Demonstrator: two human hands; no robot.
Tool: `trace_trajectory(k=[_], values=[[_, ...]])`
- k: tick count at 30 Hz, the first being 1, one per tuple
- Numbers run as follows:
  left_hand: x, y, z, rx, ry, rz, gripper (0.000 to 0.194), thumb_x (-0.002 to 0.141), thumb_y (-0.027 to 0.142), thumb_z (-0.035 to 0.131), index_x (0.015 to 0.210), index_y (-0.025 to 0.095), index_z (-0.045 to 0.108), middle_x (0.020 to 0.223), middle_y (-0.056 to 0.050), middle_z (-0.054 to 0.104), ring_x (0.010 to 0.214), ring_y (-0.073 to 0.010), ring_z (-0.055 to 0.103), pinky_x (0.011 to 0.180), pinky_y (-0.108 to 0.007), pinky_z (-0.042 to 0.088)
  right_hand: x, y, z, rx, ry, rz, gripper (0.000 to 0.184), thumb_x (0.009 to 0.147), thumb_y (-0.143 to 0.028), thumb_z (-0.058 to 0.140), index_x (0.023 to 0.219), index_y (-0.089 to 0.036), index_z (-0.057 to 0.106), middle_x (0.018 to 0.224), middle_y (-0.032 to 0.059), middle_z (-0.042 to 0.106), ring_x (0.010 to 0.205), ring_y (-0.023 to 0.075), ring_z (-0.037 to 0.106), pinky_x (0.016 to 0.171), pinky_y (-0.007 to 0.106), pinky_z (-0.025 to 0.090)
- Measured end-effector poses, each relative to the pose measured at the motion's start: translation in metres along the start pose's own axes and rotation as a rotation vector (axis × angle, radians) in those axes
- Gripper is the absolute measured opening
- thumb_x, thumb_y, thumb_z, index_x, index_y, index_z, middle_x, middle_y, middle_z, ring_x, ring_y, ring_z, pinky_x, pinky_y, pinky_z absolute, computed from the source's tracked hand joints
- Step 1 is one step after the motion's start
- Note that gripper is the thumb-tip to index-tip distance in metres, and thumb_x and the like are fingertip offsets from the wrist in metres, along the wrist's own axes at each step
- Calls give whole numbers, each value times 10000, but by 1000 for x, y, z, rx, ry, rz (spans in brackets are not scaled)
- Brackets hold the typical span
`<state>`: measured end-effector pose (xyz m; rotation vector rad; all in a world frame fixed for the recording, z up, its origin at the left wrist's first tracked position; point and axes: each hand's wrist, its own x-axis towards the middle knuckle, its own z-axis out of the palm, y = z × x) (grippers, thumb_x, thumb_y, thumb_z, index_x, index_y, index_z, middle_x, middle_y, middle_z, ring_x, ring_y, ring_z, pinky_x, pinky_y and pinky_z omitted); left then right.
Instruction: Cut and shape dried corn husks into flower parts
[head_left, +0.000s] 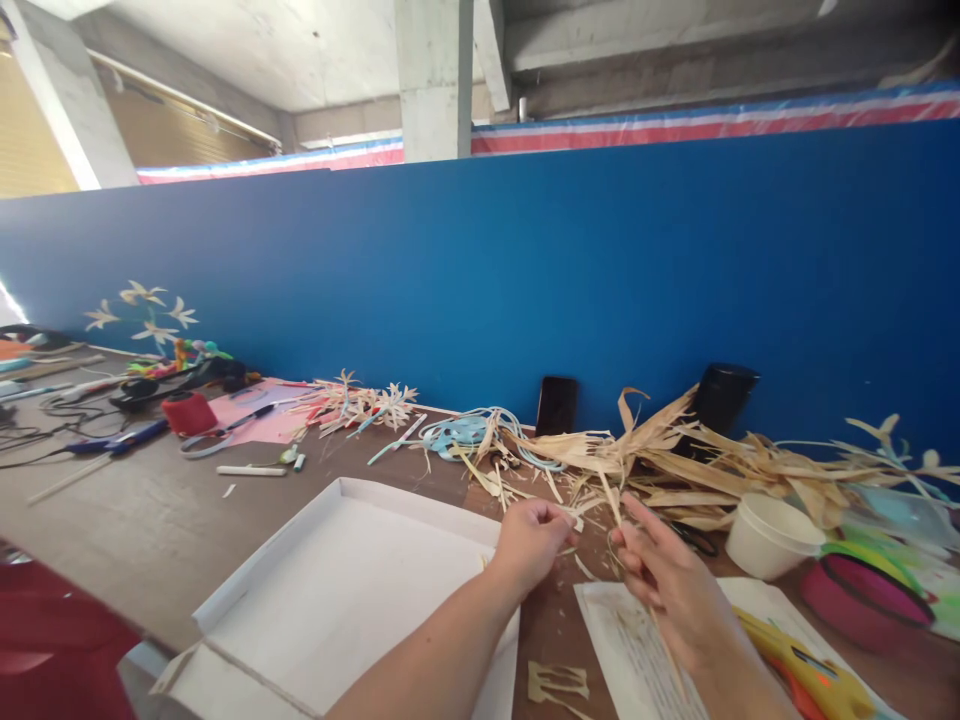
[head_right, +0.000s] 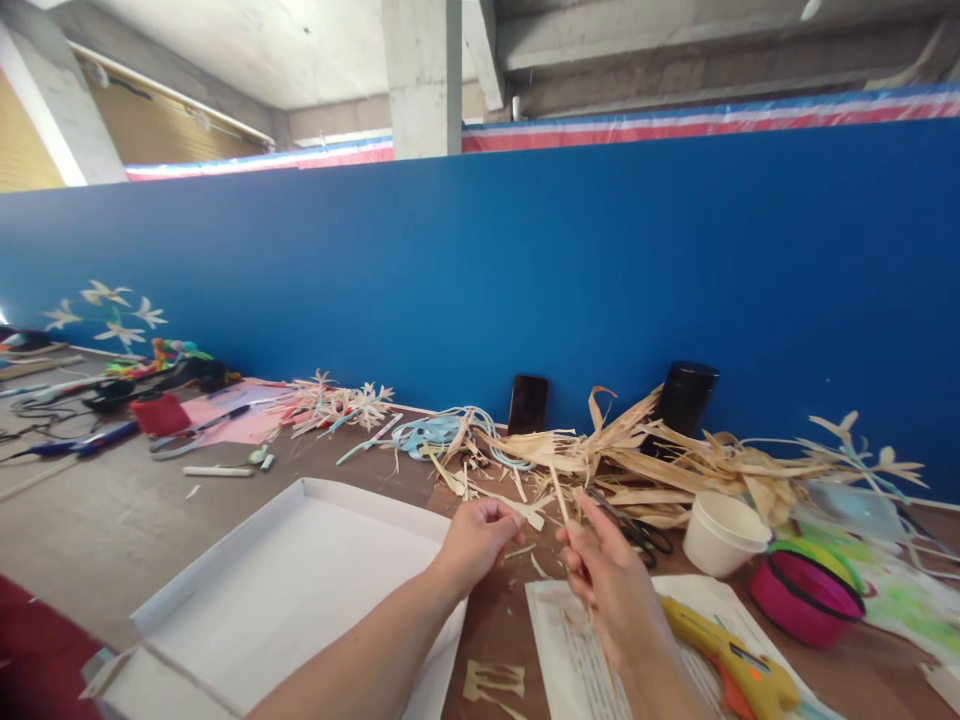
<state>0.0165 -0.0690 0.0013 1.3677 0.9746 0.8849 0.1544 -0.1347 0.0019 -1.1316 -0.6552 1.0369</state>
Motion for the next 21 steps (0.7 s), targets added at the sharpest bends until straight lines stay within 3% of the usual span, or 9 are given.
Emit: trace_trajectory(k=[4, 10, 13, 15, 18, 21], values=[[3, -4, -1, -26, -40, 27, 178, 692, 302, 514, 650, 139, 574, 553, 14, 545, 376, -58, 377, 378, -191, 298, -9, 0, 12, -22, -157, 149, 667, 655, -314, 705, 1265, -254, 444, 679, -5, 584, 477, 56, 395, 321, 110, 198], [0, -6, 0, 101, -11, 124, 186, 705, 294, 494, 642, 150, 593, 499, 32, 490, 433, -71, 415, 434, -187, 308, -1, 14, 9, -329, -177, 63, 504, 708, -430, 615, 1176, -250, 562, 556, -47, 520, 399, 51, 332, 338, 149, 189], [2, -9, 0, 150, 44, 153, 159, 681, 258, 498, 603, 150, 584, 531, 22, 522, 498, -80, 446, 476, -186, 322, 0, 15, 7, -613, -154, -115, 430, 769, -422, 525, 1160, -255, 592, 531, -38, 531, 417, 91, 411, 390, 199, 328], [4, -12, 0, 138, 67, 153, 142, 666, 247, 501, 593, 149, 574, 538, 22, 528, 518, -85, 456, 490, -188, 326, -2, 14, 8, -787, -120, -327, 362, 780, -360, 498, 1100, -266, 637, 731, 16, 636, 612, 144, 555, 561, 245, 449], [5, -13, 0, 109, 72, 150, 141, 657, 239, 493, 573, 147, 558, 525, 24, 522, 511, -86, 449, 490, -191, 323, -5, 14, 11, -958, -88, -561, 366, 781, -252, 434, 1074, -278, 651, 937, 40, 650, 838, 171, 591, 763, 271, 457], [3, -10, 2, 102, 65, 144, 138, 645, 225, 488, 548, 144, 544, 518, 21, 529, 491, -78, 422, 479, -189, 311, -5, 15, 10, -1035, -40, -629, 402, 777, -220, 400, 1101, -263, 635, 910, 39, 651, 813, 159, 599, 754, 260, 462]])
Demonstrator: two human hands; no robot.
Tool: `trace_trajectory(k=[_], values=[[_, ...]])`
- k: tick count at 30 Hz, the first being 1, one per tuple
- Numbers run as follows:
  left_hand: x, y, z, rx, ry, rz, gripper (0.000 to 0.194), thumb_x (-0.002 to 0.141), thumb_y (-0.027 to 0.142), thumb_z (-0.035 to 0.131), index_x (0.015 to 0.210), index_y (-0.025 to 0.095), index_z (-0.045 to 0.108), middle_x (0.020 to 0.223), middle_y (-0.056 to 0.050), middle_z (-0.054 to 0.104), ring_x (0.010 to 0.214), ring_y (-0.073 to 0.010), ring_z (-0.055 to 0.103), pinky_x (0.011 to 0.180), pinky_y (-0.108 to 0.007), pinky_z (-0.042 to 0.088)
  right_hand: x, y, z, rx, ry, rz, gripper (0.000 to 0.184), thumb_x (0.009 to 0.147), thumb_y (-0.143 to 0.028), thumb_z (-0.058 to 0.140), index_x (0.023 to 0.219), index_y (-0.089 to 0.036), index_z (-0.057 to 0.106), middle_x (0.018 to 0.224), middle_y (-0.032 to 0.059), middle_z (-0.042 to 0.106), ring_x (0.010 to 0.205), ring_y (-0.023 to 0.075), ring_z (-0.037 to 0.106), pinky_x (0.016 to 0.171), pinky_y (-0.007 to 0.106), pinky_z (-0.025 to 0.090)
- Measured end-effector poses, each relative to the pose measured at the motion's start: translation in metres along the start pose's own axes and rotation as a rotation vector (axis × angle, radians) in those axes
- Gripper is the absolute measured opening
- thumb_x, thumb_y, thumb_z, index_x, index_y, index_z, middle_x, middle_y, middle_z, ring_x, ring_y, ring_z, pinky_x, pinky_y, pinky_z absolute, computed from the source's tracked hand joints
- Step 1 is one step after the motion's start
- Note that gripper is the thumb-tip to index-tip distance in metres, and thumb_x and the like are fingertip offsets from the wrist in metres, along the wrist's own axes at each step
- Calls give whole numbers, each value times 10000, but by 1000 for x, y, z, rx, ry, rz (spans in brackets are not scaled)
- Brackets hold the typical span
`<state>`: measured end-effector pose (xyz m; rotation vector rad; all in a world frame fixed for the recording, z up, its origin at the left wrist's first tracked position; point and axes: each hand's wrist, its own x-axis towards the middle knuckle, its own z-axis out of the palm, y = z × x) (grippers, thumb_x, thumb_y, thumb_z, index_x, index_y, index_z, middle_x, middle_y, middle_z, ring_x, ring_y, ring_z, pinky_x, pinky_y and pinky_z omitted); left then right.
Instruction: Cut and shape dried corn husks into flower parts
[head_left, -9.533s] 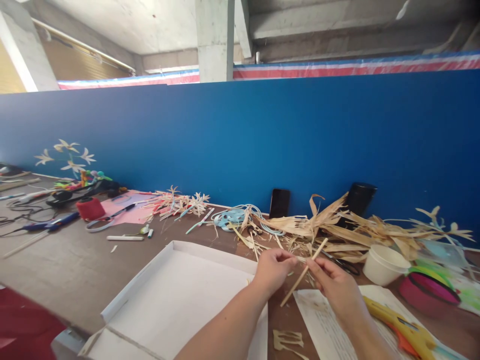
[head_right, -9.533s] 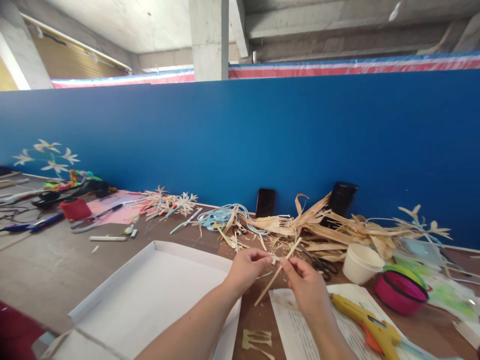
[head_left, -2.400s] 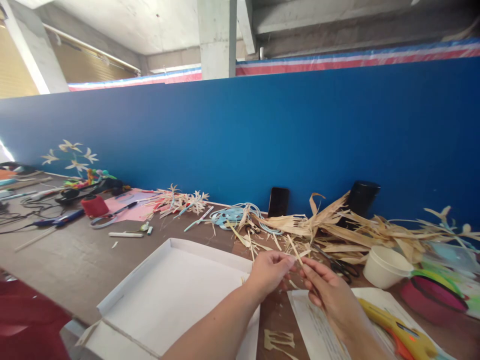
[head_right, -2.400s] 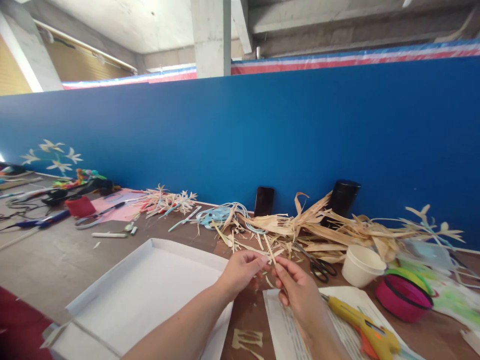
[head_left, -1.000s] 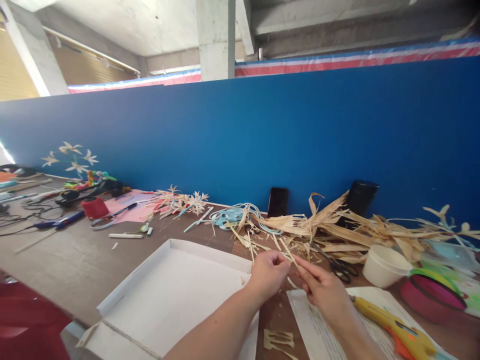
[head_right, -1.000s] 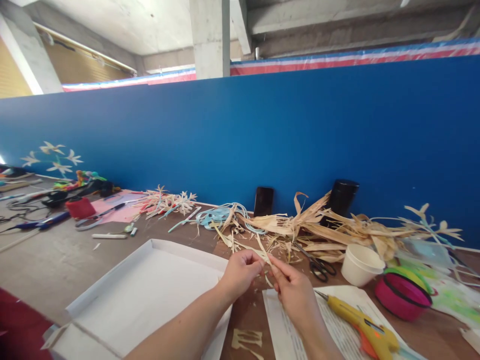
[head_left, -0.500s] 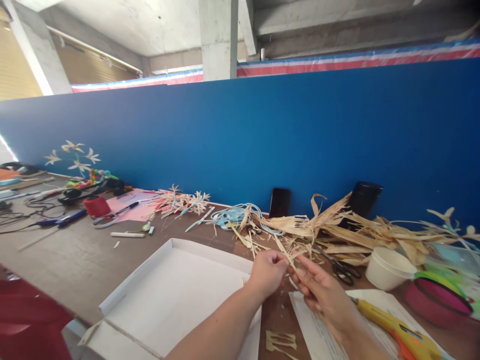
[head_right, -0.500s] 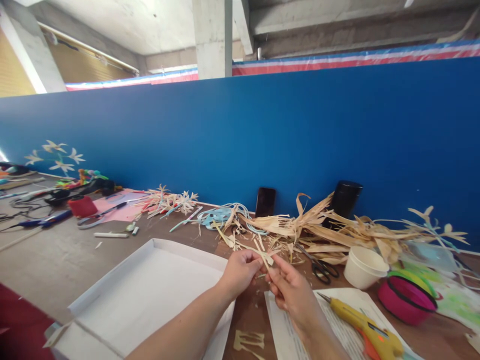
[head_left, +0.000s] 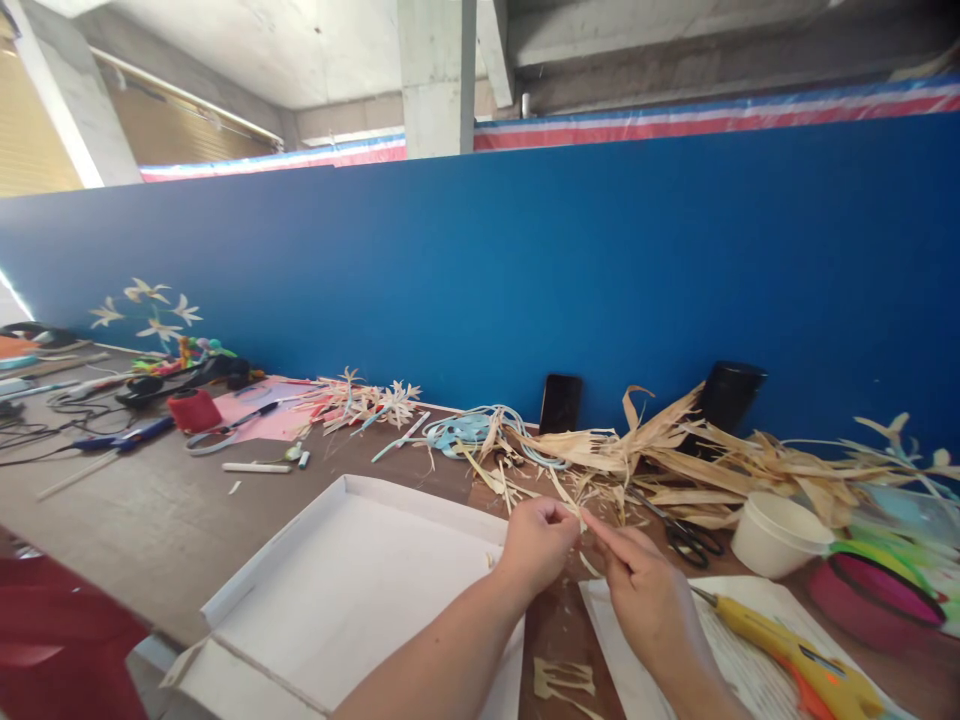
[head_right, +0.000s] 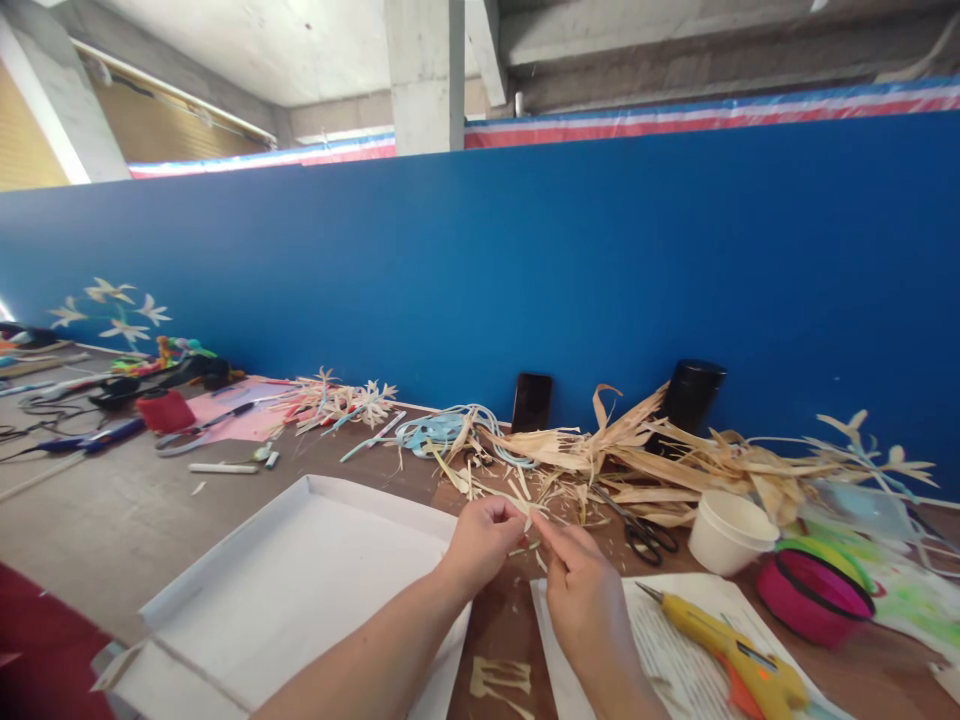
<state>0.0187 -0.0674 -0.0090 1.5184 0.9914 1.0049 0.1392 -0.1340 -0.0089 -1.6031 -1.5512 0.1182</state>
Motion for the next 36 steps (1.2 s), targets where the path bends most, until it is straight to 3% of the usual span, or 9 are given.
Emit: trace_trajectory(k=[3, 6, 10, 13, 16, 20, 26, 36], values=[[-2, 3, 1, -2, -9, -33, 129, 644, 232, 493, 574, 144, 556, 530, 19, 548, 472, -72, 405, 467, -185, 305, 2, 8, -4, -21, 56, 61, 373, 780, -264, 432, 1087, -265, 643, 886, 33, 656, 773, 163, 597, 701, 259, 461], [-1, 3, -1, 9, -33, -87, 156, 665, 262, 487, 616, 142, 573, 558, 12, 571, 441, -68, 387, 443, -187, 292, 6, 16, -13, 72, 142, 260, 357, 759, -338, 513, 1081, -265, 649, 824, 32, 666, 677, 168, 580, 605, 273, 451], [2, 2, -9, 196, -61, -74, 183, 697, 273, 477, 636, 149, 598, 619, -15, 615, 511, -94, 473, 484, -196, 329, 11, 19, -19, 571, 332, 541, 510, 701, -391, 614, 1181, -223, 574, 796, 28, 637, 529, 107, 481, 421, 212, 367], [0, 2, -14, 520, -59, 14, 190, 720, 278, 478, 667, 174, 628, 694, -32, 648, 645, -138, 551, 571, -218, 368, 11, 12, -19, 822, 384, 532, 536, 668, -375, 667, 1176, -233, 571, 790, 13, 596, 539, 79, 441, 377, 163, 302], [-4, 2, -15, 770, -109, 75, 200, 745, 281, 467, 723, 203, 651, 766, -44, 666, 722, -166, 576, 626, -239, 388, 11, 4, -19, 846, 381, 530, 521, 660, -373, 683, 1152, -229, 589, 767, 12, 580, 536, 66, 427, 379, 144, 306], [-7, 3, -12, 915, -193, 111, 231, 776, 287, 438, 792, 221, 659, 825, -59, 670, 765, -191, 592, 657, -263, 412, 12, -3, -22, 874, 378, 530, 511, 653, -361, 695, 1137, -228, 599, 768, 16, 587, 538, 59, 427, 382, 131, 307], [-6, 2, -10, 898, -227, 112, 215, 761, 338, 490, 836, 244, 668, 853, -39, 676, 796, -193, 599, 687, -270, 423, 12, -5, -24, 918, 405, 549, 488, 619, -354, 720, 1079, -216, 633, 735, 13, 590, 519, 60, 439, 364, 136, 284], [-5, -3, -10, 801, -251, 166, 200, 738, 260, 498, 834, 273, 672, 860, 6, 674, 797, -164, 586, 690, -249, 414, 12, -4, -25, 905, 397, 564, 491, 600, -369, 728, 1056, -211, 639, 720, 10, 600, 513, 69, 455, 368, 154, 299]])
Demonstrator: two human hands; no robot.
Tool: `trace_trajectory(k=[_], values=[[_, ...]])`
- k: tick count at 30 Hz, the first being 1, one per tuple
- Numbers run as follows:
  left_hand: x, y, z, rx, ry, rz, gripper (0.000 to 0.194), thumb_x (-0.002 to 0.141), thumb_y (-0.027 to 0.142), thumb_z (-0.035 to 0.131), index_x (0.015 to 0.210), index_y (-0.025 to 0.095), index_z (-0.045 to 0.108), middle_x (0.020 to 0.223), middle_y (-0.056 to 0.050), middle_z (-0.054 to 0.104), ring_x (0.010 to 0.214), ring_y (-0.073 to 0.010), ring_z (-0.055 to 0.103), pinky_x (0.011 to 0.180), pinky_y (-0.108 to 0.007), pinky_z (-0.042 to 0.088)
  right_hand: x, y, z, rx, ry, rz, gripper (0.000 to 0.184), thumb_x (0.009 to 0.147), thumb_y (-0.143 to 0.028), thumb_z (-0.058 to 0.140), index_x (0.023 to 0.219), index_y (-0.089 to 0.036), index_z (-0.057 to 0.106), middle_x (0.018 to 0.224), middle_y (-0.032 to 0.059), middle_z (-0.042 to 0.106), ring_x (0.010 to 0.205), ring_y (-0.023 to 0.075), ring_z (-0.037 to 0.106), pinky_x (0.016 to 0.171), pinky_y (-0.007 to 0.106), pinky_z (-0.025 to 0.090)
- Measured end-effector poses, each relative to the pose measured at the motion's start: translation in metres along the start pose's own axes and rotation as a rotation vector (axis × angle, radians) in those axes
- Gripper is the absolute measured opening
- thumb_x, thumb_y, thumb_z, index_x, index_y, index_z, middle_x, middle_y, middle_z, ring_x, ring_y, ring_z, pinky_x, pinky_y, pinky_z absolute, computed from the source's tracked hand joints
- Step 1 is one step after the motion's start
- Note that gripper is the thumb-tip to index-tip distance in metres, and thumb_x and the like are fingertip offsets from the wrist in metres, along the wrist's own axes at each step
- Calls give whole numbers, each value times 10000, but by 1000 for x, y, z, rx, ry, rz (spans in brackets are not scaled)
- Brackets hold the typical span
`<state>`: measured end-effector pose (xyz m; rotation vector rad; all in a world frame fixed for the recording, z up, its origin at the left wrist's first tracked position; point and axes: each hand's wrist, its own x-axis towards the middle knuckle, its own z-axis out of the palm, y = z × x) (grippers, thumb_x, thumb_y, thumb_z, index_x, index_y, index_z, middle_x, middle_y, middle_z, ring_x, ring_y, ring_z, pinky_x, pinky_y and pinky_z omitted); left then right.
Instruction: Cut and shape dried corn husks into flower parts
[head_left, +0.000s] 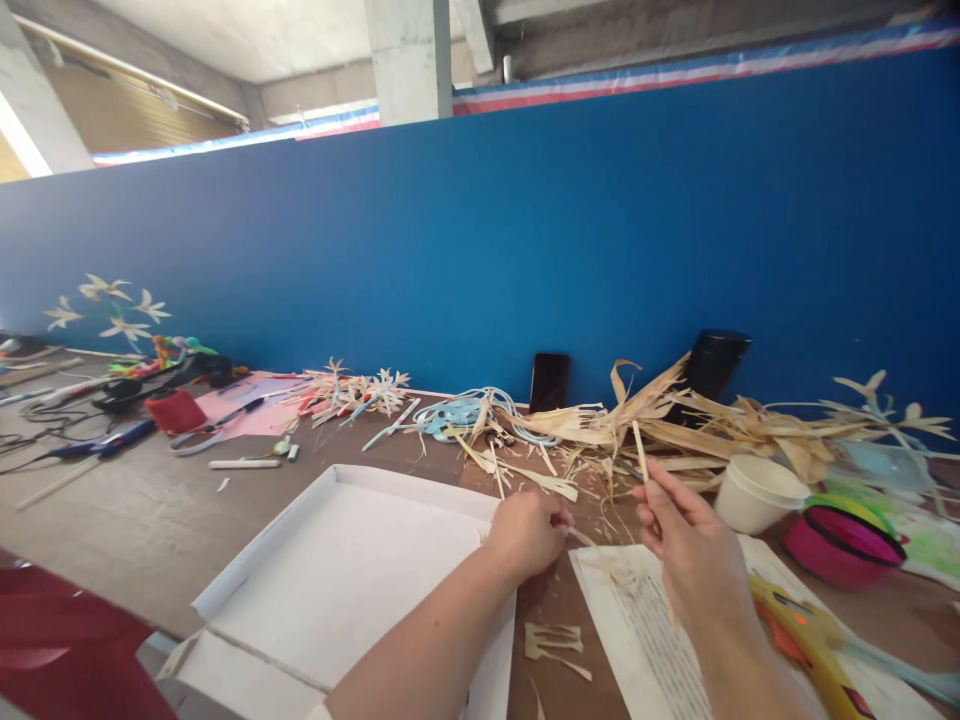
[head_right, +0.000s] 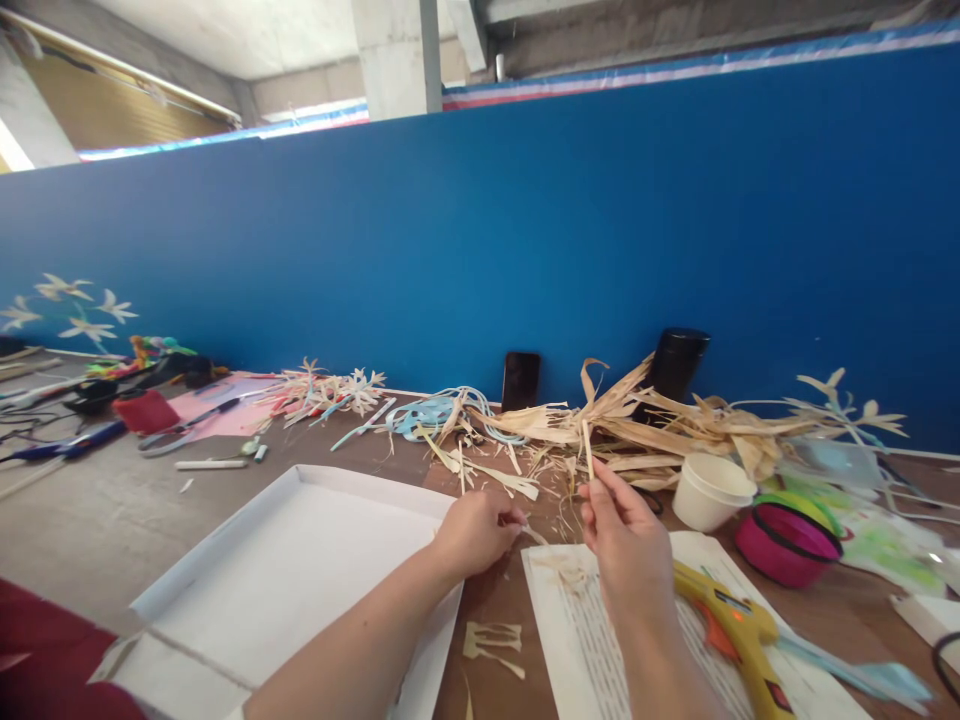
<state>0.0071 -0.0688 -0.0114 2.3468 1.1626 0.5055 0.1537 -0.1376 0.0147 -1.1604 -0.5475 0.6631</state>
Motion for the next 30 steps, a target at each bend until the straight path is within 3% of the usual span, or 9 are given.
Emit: trace_trajectory(k=[8, 11, 14, 18, 24, 30], values=[[-2, 0, -3, 74, 22, 67, 207, 765, 297, 479, 806, 246, 675, 848, -23, 653, 774, -162, 567, 670, -236, 411, 1, 1, -1, -1, -14, -12, 421, 612, -359, 719, 996, -196, 658, 739, 12, 586, 519, 60, 435, 365, 143, 282], [-3, 4, -4, 53, 30, 189, 191, 756, 291, 515, 843, 246, 679, 865, -24, 643, 831, -163, 557, 717, -233, 411, 1, 2, -1, 13, -30, -36, 396, 630, -345, 709, 993, -195, 656, 752, 13, 579, 524, 55, 424, 362, 134, 277], [-6, 10, -3, 92, -51, 295, 190, 750, 311, 538, 834, 242, 693, 830, -39, 643, 827, -175, 557, 726, -244, 413, 1, 2, -1, 6, -22, -32, 421, 618, -359, 715, 1000, -191, 654, 740, 14, 578, 519, 60, 431, 356, 141, 279], [-10, 15, -2, 143, -107, 281, 225, 723, 379, 562, 830, 229, 690, 819, -52, 648, 781, -189, 566, 694, -258, 425, 1, 2, 0, -7, -12, -29, 413, 606, -369, 720, 973, -190, 662, 735, 14, 586, 509, 62, 436, 350, 145, 269], [-12, 14, 5, 213, -123, 243, 215, 728, 235, 484, 809, 210, 681, 833, -77, 656, 783, -207, 576, 704, -283, 439, 2, 2, 0, -2, -27, -20, 368, 624, -349, 712, 954, -191, 668, 729, 14, 587, 520, 59, 435, 351, 133, 272], [-12, 15, 8, 245, -119, 252, 218, 714, 222, 475, 799, 211, 676, 784, -66, 662, 705, -196, 584, 642, -268, 442, 1, 3, -1, -1, -60, -13, 362, 655, -327, 698, 981, -175, 658, 732, 22, 571, 538, 60, 423, 350, 120, 279]])
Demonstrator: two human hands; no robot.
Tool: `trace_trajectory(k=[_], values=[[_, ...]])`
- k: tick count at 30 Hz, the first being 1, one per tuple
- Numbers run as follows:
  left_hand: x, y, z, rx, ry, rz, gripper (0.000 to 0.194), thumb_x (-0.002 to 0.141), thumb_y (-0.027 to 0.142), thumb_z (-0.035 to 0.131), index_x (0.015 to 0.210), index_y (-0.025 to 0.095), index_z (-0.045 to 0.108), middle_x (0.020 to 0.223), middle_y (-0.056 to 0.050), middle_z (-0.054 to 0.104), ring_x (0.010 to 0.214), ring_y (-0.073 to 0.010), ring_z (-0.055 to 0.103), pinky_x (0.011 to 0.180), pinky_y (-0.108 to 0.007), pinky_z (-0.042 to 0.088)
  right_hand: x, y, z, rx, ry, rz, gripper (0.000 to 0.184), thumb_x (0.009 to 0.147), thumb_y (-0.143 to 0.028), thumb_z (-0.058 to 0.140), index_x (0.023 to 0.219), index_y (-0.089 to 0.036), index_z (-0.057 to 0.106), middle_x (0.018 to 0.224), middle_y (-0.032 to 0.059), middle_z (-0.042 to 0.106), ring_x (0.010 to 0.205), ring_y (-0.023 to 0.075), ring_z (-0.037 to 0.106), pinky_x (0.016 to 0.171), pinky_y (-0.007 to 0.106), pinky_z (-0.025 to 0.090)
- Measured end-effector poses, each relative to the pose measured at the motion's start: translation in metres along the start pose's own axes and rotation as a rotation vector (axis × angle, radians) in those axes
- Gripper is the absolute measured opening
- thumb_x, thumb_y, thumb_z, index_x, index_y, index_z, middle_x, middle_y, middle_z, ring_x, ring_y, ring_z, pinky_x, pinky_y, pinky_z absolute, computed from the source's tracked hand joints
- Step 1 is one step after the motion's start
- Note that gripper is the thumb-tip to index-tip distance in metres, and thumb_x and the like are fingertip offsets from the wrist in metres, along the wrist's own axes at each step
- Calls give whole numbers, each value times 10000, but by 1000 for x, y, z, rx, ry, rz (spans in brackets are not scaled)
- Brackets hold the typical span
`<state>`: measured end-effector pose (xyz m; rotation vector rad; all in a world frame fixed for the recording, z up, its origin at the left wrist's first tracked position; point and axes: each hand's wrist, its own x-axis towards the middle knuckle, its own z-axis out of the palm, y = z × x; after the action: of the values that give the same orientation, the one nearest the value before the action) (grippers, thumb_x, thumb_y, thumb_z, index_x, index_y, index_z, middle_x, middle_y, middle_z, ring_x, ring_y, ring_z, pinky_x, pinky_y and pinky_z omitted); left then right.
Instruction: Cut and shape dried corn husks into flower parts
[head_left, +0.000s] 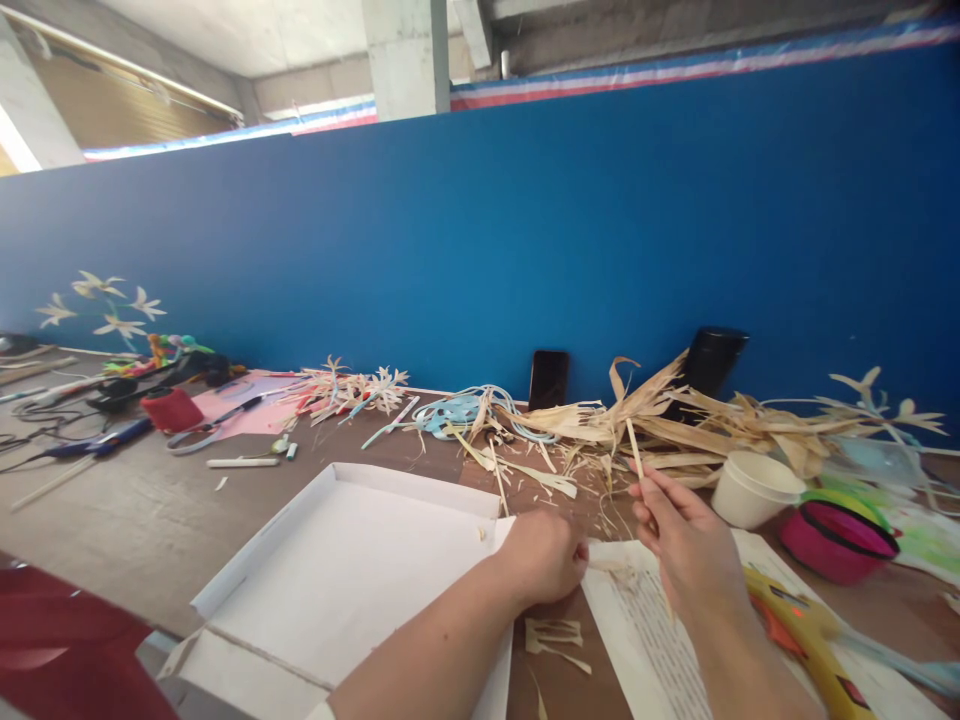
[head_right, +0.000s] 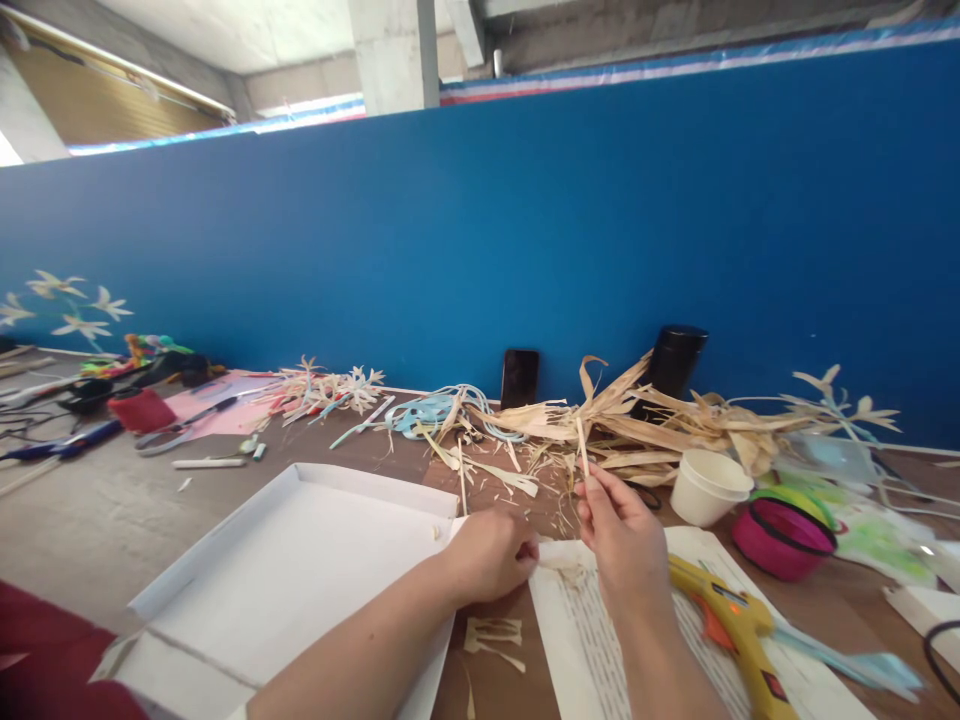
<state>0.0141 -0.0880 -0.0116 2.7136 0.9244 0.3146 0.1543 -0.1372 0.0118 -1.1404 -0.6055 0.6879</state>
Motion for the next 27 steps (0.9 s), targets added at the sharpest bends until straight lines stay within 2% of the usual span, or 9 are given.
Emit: trace_trajectory(k=[6, 10, 13, 16, 20, 24, 27], values=[[0, 0, -4, -32, 2, -7, 225, 713, 221, 467, 798, 206, 675, 779, -70, 664, 710, -207, 585, 647, -283, 444, 0, 0, -1, -9, -10, 3, 375, 642, -333, 707, 981, -178, 662, 738, 25, 576, 535, 63, 431, 345, 126, 275], [0, -2, -7, -164, 25, -40, 212, 698, 220, 477, 798, 221, 663, 814, -41, 661, 734, -180, 578, 641, -249, 433, -1, 0, 0, -18, -9, 6, 408, 616, -351, 718, 982, -182, 662, 744, 22, 583, 519, 61, 429, 338, 129, 261], [2, -5, -8, -277, 89, -84, 186, 690, 223, 484, 773, 215, 650, 821, -20, 646, 741, -156, 566, 641, -228, 424, 0, 0, -2, -96, -21, 48, 444, 610, -392, 708, 1000, -186, 654, 743, 17, 592, 509, 64, 434, 345, 139, 267], [5, -6, -9, -367, 184, -180, 153, 686, 225, 498, 753, 203, 633, 804, -12, 626, 735, -141, 553, 648, -222, 419, 3, 3, -6, -293, -77, 78, 451, 646, -460, 650, 1005, -187, 657, 684, 9, 603, 440, 64, 405, 335, 167, 247], [5, -5, -10, -402, 327, -252, 122, 689, 220, 515, 749, 206, 621, 831, -4, 598, 732, -125, 540, 656, -225, 408, 7, 6, -11, -567, -171, 20, 461, 619, -466, 646, 967, -165, 681, 587, 18, 615, 440, 114, 477, 359, 209, 296], [4, -2, -10, -413, 387, -218, 117, 701, 226, 524, 750, 212, 630, 816, 4, 592, 731, -123, 534, 665, -228, 395, 7, 7, -9, -631, -176, -34, 463, 630, -443, 625, 1004, -172, 661, 644, 25, 650, 498, 149, 540, 412, 235, 357], [5, -4, -10, -527, 395, -223, 136, 706, 267, 546, 771, 213, 652, 817, 1, 601, 736, -125, 531, 666, -224, 395, 7, 5, -8, -628, -170, -54, 467, 652, -433, 604, 1038, -171, 639, 662, 24, 658, 496, 148, 542, 422, 240, 363]])
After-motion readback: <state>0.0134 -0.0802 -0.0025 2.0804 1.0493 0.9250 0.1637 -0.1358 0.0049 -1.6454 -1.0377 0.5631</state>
